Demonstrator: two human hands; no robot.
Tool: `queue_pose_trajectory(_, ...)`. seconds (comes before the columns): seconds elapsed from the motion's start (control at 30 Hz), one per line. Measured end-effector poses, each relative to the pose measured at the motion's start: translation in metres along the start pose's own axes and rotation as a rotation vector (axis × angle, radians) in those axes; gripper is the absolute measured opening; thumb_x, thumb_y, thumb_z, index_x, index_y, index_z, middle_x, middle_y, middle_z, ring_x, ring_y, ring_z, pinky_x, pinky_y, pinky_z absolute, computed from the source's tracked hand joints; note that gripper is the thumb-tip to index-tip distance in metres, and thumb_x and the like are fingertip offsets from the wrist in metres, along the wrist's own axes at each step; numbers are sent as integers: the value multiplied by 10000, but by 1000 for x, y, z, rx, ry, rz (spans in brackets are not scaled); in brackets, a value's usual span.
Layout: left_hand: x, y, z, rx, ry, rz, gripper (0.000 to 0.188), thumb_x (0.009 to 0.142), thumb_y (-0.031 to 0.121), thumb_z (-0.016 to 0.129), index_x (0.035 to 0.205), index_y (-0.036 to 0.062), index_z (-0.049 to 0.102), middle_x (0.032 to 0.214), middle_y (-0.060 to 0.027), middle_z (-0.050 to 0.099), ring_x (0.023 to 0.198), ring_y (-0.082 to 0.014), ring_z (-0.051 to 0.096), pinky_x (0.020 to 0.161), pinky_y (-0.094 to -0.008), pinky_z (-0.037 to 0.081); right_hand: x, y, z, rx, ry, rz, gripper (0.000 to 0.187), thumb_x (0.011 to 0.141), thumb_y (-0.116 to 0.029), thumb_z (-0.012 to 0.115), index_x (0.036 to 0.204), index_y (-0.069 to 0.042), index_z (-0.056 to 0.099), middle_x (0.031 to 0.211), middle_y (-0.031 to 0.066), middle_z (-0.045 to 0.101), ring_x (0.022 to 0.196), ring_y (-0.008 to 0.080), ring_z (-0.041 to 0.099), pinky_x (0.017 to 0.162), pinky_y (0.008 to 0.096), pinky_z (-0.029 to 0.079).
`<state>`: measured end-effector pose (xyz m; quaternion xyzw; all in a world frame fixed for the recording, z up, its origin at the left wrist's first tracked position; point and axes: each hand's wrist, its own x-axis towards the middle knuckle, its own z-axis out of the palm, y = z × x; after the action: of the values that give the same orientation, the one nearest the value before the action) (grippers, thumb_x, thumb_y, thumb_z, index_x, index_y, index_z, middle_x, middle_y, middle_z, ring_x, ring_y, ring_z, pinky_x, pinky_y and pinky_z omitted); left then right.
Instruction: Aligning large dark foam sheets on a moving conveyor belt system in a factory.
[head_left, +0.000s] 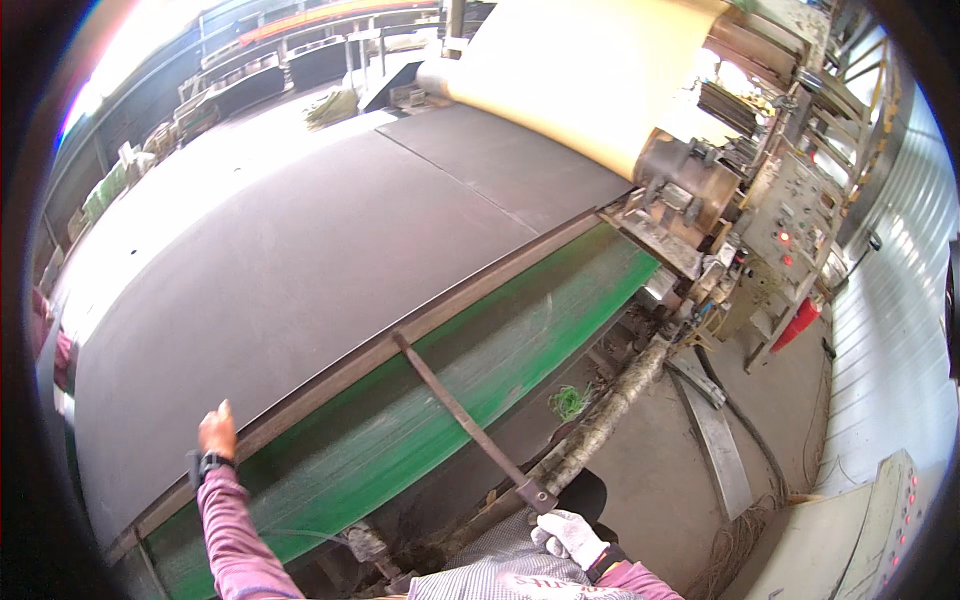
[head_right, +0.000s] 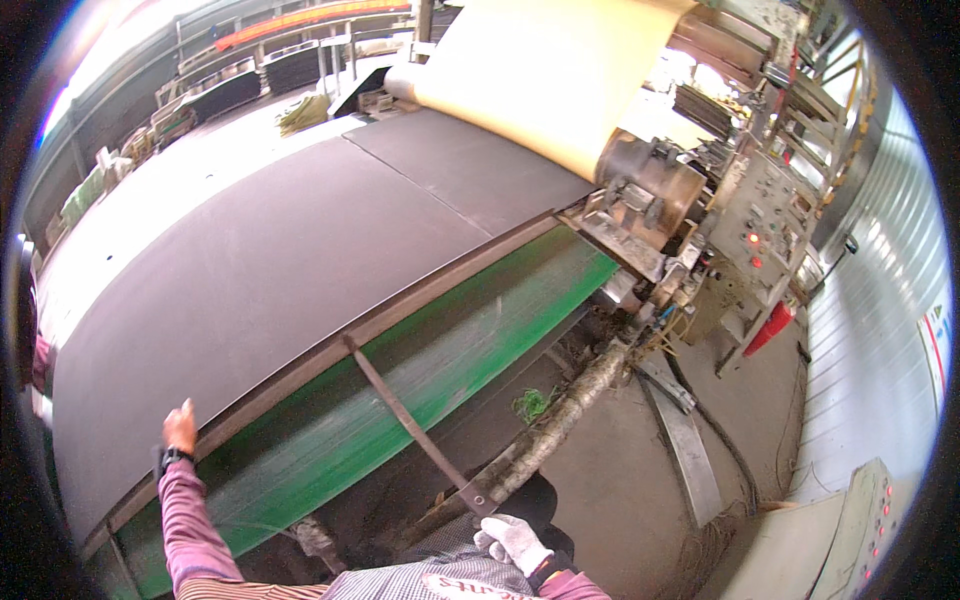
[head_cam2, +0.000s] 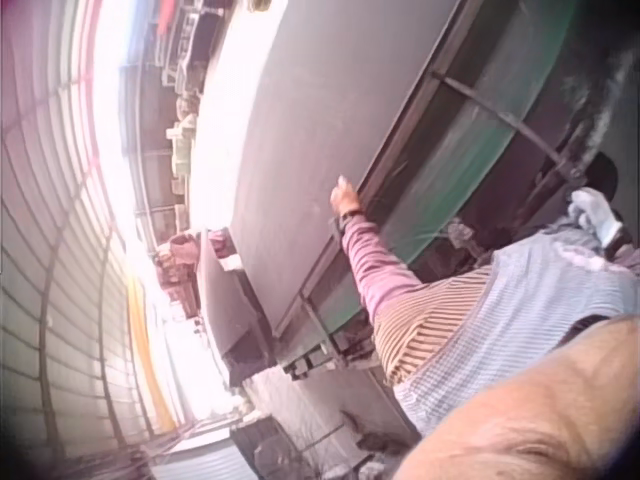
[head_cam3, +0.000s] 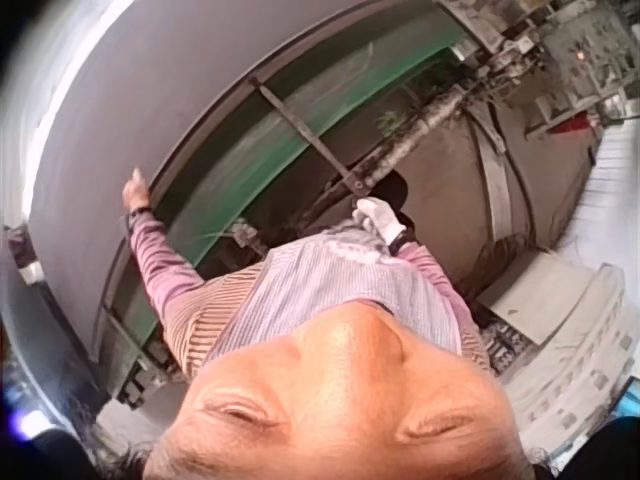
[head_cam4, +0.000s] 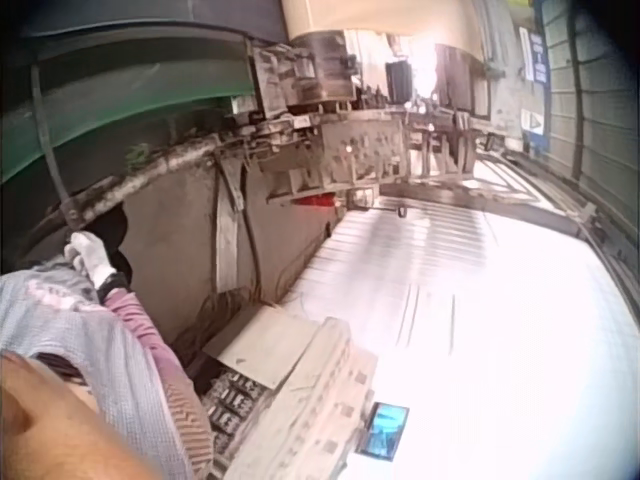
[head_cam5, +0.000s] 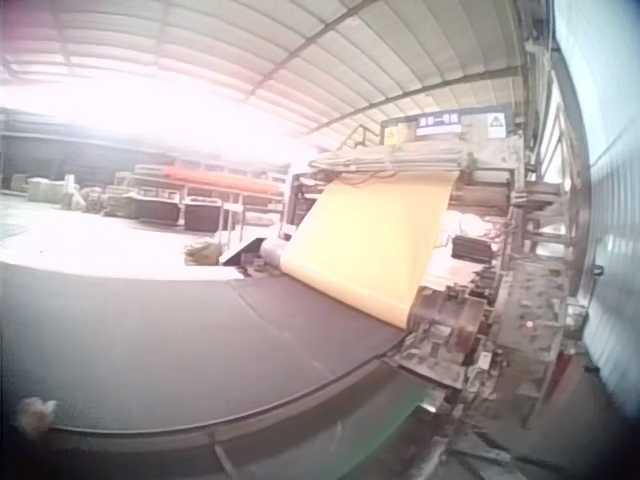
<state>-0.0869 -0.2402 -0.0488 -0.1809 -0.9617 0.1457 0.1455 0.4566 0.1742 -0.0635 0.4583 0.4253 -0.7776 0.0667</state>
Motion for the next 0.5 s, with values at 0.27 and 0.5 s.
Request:
queue_pose_trajectory(0.27,-23,29,3,-472,95,-230,509,919,394,499,650,-15,641,740,-209,620,746,-373,601,724,-462,464,5,2,-1,48,15,50,231,877,-220,592,1025,-45,621,758,56,669,416,63,450,364,215,313)
queue_pose_trajectory(0.5,7,142,-67,-494,111,-8,499,909,389,514,632,-6,643,759,-170,599,788,-344,585,731,-448,456,2,-2,-2,46,-19,71,243,875,-221,586,1039,-44,618,752,32,653,422,49,442,370,202,317)
